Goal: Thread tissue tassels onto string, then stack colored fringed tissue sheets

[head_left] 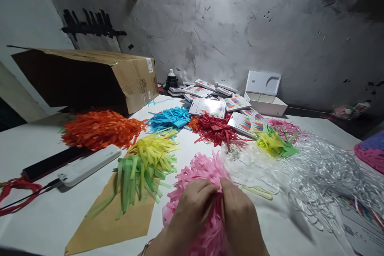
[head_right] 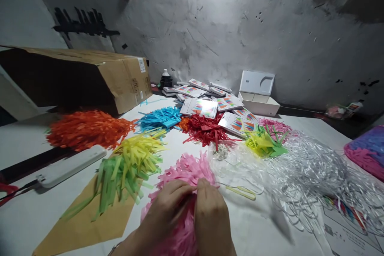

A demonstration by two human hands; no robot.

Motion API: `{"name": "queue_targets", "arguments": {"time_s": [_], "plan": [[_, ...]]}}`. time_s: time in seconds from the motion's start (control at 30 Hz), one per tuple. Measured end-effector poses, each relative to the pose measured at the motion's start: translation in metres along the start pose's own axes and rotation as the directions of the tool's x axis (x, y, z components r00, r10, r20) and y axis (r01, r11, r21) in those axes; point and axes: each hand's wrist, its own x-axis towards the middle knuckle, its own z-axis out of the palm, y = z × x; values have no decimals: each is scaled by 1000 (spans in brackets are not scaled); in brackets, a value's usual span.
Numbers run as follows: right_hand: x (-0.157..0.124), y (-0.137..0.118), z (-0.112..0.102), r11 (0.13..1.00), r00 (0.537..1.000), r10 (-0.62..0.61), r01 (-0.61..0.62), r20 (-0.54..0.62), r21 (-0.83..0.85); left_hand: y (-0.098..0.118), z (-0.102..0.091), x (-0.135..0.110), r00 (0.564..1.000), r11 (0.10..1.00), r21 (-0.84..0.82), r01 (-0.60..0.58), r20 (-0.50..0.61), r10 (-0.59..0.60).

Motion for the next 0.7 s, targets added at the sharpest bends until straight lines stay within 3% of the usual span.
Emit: {"name": "queue_targets", "arguments": {"time_s": [0.07, 0.13, 0.3, 0.47, 0.6, 0.7], "plan": [[4, 6, -9, 969, 978, 132, -161, 161, 186, -5, 0, 0, 998, 997, 49, -62, -14, 63], [10, 11, -21, 875, 920, 243, -345, 307, 339, -8, -3, 2, 995, 991, 87, -104, 10, 104], [24, 19, -35, 620, 810, 390, -583, 439, 525, -10, -16, 10, 969, 956, 161, -247, 72, 238], [20, 25, -24, 409, 764, 452, -636, 460, 654, -17, -27, 12, 967, 947, 197, -255, 28, 255], [20, 37, -19, 308, 741, 565, -598, 364, 740, -29, -40, 15, 953, 942, 149, -300, -7, 304], [26, 56, -21, 230, 730, 622, -515, 282, 826, -38, -62, 22, 967, 969, 13, -245, -63, 246]]}}
